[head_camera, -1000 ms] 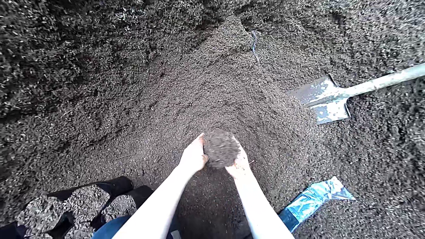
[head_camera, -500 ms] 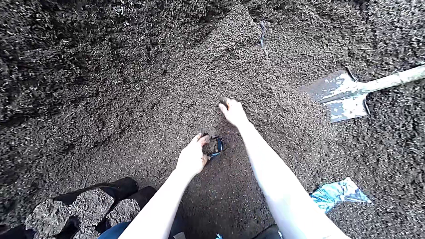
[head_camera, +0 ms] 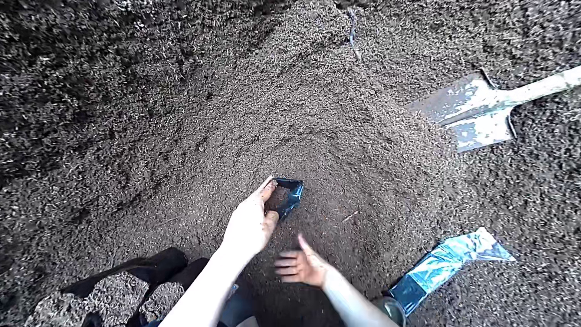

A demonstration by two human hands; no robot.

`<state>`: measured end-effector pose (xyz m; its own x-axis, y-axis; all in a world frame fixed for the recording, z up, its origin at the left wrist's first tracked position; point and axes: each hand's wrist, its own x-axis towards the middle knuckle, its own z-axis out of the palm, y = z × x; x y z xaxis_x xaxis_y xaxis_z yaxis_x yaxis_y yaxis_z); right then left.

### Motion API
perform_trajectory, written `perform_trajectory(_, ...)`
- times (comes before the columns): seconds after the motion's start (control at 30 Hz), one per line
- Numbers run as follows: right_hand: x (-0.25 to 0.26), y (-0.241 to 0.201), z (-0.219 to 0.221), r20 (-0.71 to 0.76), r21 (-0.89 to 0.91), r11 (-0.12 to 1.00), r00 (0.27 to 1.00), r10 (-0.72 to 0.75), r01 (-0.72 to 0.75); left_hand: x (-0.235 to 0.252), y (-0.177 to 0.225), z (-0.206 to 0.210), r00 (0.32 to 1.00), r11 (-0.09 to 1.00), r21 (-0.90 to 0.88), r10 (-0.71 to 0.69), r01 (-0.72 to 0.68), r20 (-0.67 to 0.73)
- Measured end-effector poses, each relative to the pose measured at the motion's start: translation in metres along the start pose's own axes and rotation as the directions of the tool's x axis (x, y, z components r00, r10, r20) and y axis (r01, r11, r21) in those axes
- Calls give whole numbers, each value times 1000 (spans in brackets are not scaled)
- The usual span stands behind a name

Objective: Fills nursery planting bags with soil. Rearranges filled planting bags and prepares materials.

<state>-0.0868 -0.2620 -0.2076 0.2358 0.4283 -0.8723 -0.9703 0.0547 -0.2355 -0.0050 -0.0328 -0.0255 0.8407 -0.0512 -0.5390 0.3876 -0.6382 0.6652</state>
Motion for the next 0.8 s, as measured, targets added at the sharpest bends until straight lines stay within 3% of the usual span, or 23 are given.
perform_trajectory(0.07, 31, 16, 6, 38, 251, 968, 999, -27, 16, -12, 6, -2, 998, 998, -51, 45, -47, -35)
perform_trajectory(0.17, 50, -26, 25, -207, 628, 727, 960, -189, 279, -46, 10, 1, 971, 981, -124, 119, -147, -209)
perform_trajectory(0.23, 58, -63, 24, -260, 717, 583, 923, -283, 381, -70, 15, 6, 930, 955, -178, 171, -238, -327)
perform_trajectory(0.3, 60, -86, 24, -290, 731, 532, 900, -325, 428, -88, 18, 14, 913, 919, -266, 186, -293, -363)
perform_trajectory(0.37, 65, -109, 26, -320, 700, 527, 872, -371, 481, -87, 12, 30, 933, 917, -302, 160, -262, -322)
perform_trajectory(0.47, 70, -135, 34, -358, 705, 475, 842, -404, 527, -43, -26, 67, 995, 993, -120, -24, 13, -94)
perform_trajectory(0.53, 63, -143, 35, -363, 686, 499, 844, -396, 529, -25, -42, 79, 992, 991, -32, -129, 129, -5)
perform_trajectory(0.67, 23, -150, 24, -189, 575, 628, 832, -521, 524, -22, -36, 64, 996, 995, -45, -86, 86, -11)
perform_trajectory(0.8, -46, -138, 39, -62, 491, 722, 847, -528, 487, -15, -34, 63, 999, 998, -58, -35, 35, -2)
